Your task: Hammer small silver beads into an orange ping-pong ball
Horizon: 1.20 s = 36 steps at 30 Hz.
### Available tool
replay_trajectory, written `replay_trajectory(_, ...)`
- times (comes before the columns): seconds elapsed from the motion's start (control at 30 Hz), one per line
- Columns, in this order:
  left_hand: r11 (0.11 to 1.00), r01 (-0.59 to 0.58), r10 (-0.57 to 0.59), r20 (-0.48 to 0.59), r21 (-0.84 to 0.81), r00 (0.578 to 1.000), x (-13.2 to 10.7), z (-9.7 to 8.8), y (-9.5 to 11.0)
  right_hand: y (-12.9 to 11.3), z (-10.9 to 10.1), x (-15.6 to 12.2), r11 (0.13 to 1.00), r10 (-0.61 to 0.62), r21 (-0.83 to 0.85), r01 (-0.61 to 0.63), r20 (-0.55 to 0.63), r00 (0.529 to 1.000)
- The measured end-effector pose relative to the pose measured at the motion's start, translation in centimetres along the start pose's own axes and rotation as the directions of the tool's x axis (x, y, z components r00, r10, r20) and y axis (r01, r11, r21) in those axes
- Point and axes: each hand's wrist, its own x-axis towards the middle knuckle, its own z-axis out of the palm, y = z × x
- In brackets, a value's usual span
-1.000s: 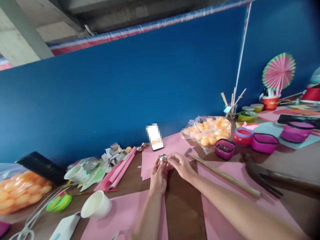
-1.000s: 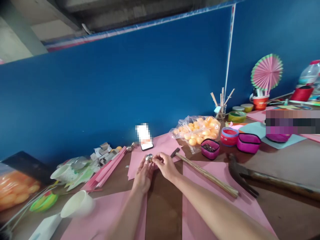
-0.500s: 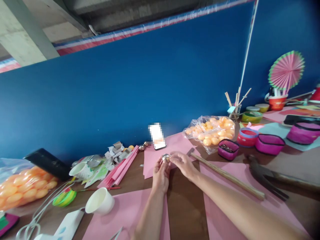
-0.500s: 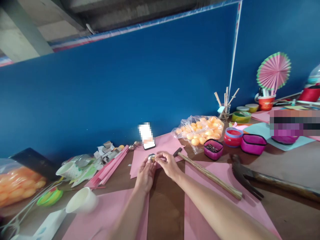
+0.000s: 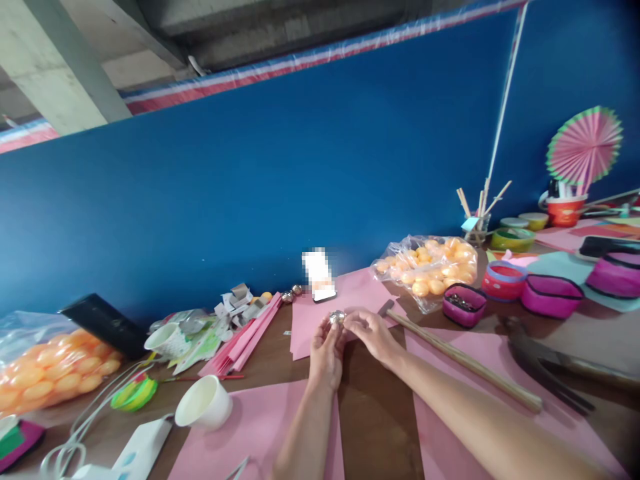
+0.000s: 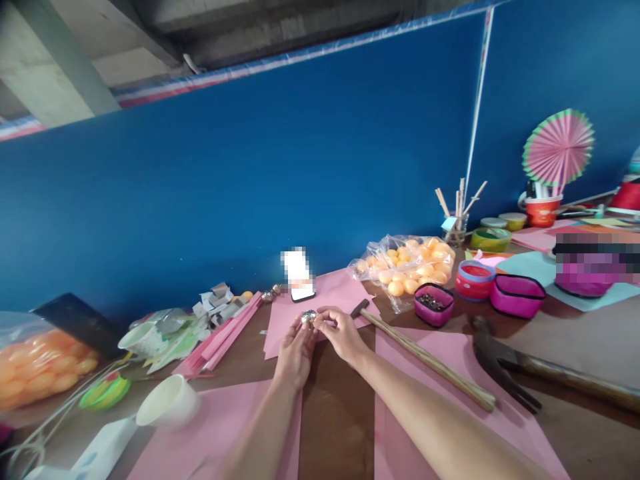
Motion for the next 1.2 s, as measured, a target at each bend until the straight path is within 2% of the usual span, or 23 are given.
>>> replay_trajectory(0.13, 1.000, 0.000, 0.000, -0.012, 0.001, 1.000, -0.07, 0.02, 0.03, -0.09, -0.06, 0.00, 1.000, -0.018, -0.013, 0.018, -0.007, 1.000)
replay_trajectory(0.53, 1.000, -0.009, 0.009, -0.008, -0.021, 1.000, 0.07, 0.01, -0.06, -0.41, -0.06, -0.12, 0.997, 0.033, -0.063, -0.033, -0.008, 0.999)
replay_trajectory(1.2, 0.999, -0.009, 0.009, 0.008, -0.043, 1.000, 0.15, -0.09, -0.10, -0.72, -0.03, -0.17, 0.998, 0.046, -0.036, -0.046, 0.001, 0.999)
